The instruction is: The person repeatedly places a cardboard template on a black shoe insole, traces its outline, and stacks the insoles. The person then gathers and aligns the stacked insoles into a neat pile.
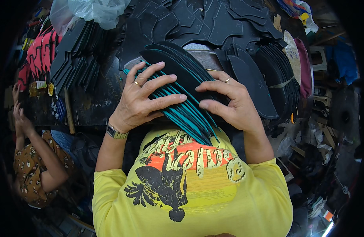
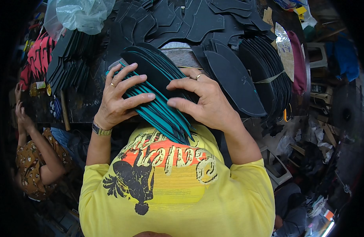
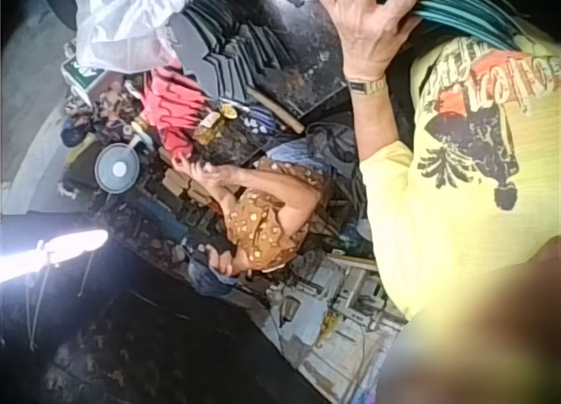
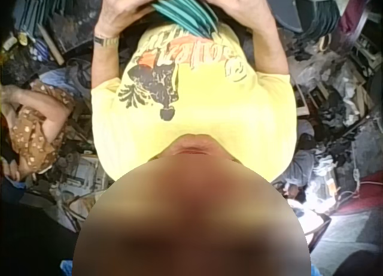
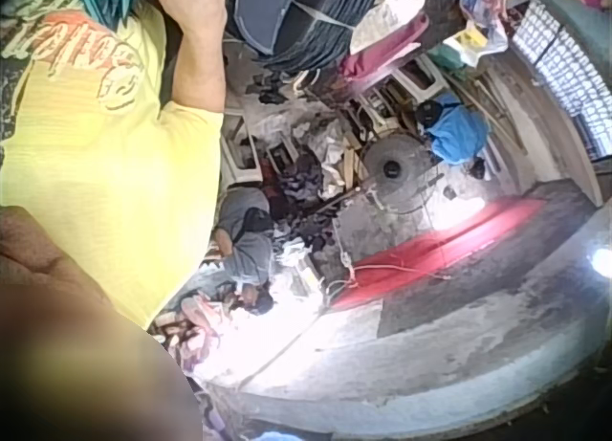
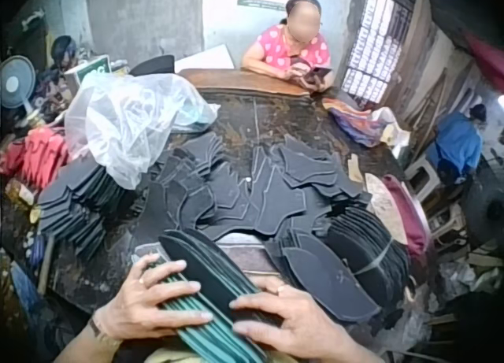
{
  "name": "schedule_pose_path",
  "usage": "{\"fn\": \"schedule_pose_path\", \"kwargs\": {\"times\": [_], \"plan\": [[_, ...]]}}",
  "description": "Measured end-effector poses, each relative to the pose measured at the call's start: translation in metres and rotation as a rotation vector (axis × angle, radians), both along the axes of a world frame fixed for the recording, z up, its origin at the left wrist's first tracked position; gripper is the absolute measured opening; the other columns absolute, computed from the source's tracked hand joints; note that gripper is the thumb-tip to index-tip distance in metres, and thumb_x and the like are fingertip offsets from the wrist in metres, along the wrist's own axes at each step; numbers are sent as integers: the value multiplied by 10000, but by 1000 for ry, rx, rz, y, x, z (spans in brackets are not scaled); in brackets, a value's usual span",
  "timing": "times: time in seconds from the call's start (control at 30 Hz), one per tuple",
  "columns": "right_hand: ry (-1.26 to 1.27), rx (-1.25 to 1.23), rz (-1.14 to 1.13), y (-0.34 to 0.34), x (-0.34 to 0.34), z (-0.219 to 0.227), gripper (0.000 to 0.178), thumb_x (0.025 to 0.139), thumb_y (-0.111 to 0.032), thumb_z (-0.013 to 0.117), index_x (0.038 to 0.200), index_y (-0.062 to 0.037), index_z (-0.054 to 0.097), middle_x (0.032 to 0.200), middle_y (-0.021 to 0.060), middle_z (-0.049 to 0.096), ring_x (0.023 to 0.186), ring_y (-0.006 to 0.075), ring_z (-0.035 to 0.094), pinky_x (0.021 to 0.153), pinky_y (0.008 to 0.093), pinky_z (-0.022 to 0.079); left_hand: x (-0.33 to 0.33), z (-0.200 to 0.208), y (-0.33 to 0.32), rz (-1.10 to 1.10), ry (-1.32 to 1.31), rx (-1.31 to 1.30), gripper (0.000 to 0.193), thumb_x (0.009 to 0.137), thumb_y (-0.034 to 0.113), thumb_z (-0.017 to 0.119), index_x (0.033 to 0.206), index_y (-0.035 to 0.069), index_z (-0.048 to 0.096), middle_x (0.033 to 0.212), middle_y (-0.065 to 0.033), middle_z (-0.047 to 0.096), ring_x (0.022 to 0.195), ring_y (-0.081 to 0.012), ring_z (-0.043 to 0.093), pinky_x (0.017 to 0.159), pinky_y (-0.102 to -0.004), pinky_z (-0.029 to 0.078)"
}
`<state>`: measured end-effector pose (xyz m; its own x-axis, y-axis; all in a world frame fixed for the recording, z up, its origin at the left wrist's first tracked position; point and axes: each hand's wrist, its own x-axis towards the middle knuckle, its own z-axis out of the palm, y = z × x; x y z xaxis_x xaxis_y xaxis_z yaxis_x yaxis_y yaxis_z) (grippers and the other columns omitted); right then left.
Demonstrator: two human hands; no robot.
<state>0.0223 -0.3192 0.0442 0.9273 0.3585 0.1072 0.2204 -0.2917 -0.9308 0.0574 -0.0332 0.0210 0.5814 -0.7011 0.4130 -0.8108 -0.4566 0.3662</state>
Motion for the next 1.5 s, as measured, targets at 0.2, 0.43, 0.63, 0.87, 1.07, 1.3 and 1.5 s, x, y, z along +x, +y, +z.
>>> {"fn": "schedule_pose_path", "kwargs": {"times": [0.2,0.43,0.63,0.87,1.07,1.3,1.5], "plan": [[46,3,16,0,1,6,423,751,-93,869,1145,-5,744,1297,160,661,1172,262,658,985,357,509,1,-2,0,-8,-15,-18,574,724,375,845,1280,442,717,1454,31,612,1423,-302,498,1188,-557,323],[4,1,-8,0,1,6,325,785,22,693,1102,-3,761,1308,177,660,1185,284,660,1010,367,496,0,0,-1,-8,-12,13,515,717,312,867,1217,368,760,1460,-8,608,1426,-343,501,1216,-578,303],[3,2,28,1,-1,6,291,779,-35,777,1068,-9,764,1309,197,649,1205,319,644,1037,396,475,-1,-3,0,1,2,-41,636,656,319,892,1263,410,725,1443,31,608,1424,-300,495,1205,-561,313],[33,-98,70,-1,-3,10,487,671,-194,945,1077,-37,726,1306,180,616,1252,314,587,1073,408,433,0,-5,7,-43,23,-60,518,648,299,924,1141,320,765,1416,-29,607,1394,-356,533,1200,-606,307],[56,-64,78,-2,0,7,496,676,-203,944,1085,-39,718,1308,180,605,1258,314,581,1075,411,428,-3,-6,3,-1,33,-75,605,623,268,915,1198,355,750,1400,19,615,1398,-285,524,1198,-556,326],[25,-103,70,0,-2,10,458,699,-175,919,1082,-33,711,1297,180,609,1257,317,582,1077,406,425,-3,-6,2,7,22,-62,606,656,304,905,1234,381,740,1394,27,614,1399,-274,519,1208,-552,322],[97,-26,30,0,-2,8,318,772,-66,788,1078,-26,712,1265,187,634,1242,310,583,1084,416,417,-2,-8,2,0,-4,-86,604,680,320,888,1256,413,732,1428,24,594,1418,-289,502,1229,-561,296]]}}
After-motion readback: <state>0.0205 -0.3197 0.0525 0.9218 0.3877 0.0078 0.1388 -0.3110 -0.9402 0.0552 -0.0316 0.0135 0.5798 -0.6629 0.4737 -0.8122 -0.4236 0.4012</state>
